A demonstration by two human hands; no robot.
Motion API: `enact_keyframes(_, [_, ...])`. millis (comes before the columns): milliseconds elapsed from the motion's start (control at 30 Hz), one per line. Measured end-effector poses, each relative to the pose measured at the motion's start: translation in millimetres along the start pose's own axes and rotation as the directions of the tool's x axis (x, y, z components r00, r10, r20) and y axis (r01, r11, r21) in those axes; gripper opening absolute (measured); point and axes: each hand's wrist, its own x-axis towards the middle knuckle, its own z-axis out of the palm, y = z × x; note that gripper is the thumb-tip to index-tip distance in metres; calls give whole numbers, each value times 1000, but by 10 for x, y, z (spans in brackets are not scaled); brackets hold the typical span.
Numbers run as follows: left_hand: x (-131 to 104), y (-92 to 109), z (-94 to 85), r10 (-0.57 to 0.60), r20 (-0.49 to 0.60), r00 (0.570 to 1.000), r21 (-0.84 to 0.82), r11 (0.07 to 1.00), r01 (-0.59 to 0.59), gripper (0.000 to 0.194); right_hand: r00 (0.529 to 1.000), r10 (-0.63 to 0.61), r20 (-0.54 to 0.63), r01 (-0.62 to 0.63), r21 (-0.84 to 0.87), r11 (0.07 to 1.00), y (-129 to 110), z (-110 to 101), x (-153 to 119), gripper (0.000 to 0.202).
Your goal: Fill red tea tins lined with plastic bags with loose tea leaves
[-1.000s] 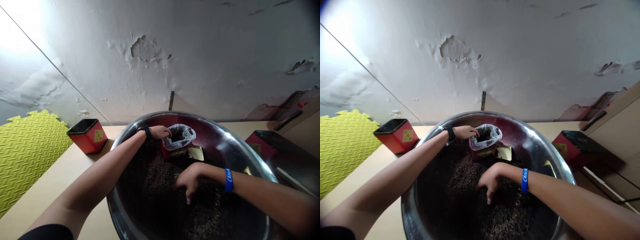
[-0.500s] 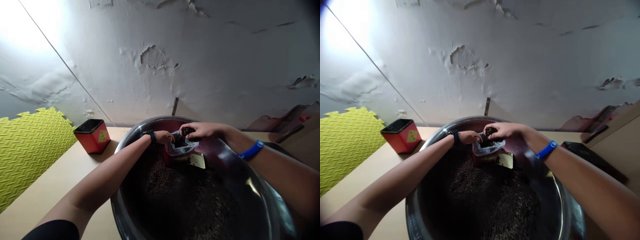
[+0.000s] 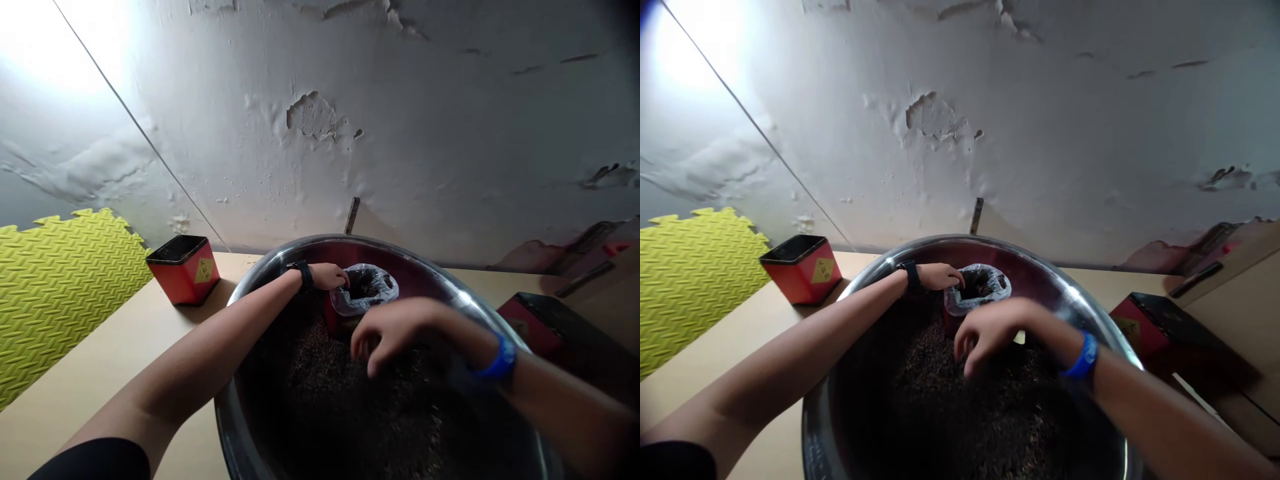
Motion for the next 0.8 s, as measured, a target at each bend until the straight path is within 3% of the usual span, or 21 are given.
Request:
enact_keyframes(100, [2,-4,-1,12,15,1000,1,1000,-12,35,997,-72,-36,69,-81,994,-74,488,434,78])
enact_keyframes(167, [-4,-2,-2,23,12,1000,-4,1000,-23,35,998,-54,-40,48,-133,990,-83,739,654,97])
enact_keyframes(267, [-8,6,0,22,-5,1000,-7,1000,-22,35,997,-52,52,61,-191,980,-111,950,779,111])
enact_keyframes(367, [-1,12,8,2,-4,1000,-10,1000,-2,35,969,-107,224,159,-230,960,-161,1026,784,104])
enact_keyframes(467, [7,7,14,-1,3,1000,-14,1000,1,36,906,-161,392,272,-245,931,-168,988,780,83])
enact_keyframes(533, [9,0,15,-4,2,1000,-9,1000,4,36,893,-202,401,319,-250,914,-135,879,743,69])
enact_keyframes(700, [2,11,7,-2,5,1000,5,1000,1,36,954,-283,93,293,-119,949,-41,389,393,52])
enact_keyframes(800, [-6,32,0,-7,8,1000,12,1000,7,36,961,-248,-121,243,-48,969,-39,85,83,46])
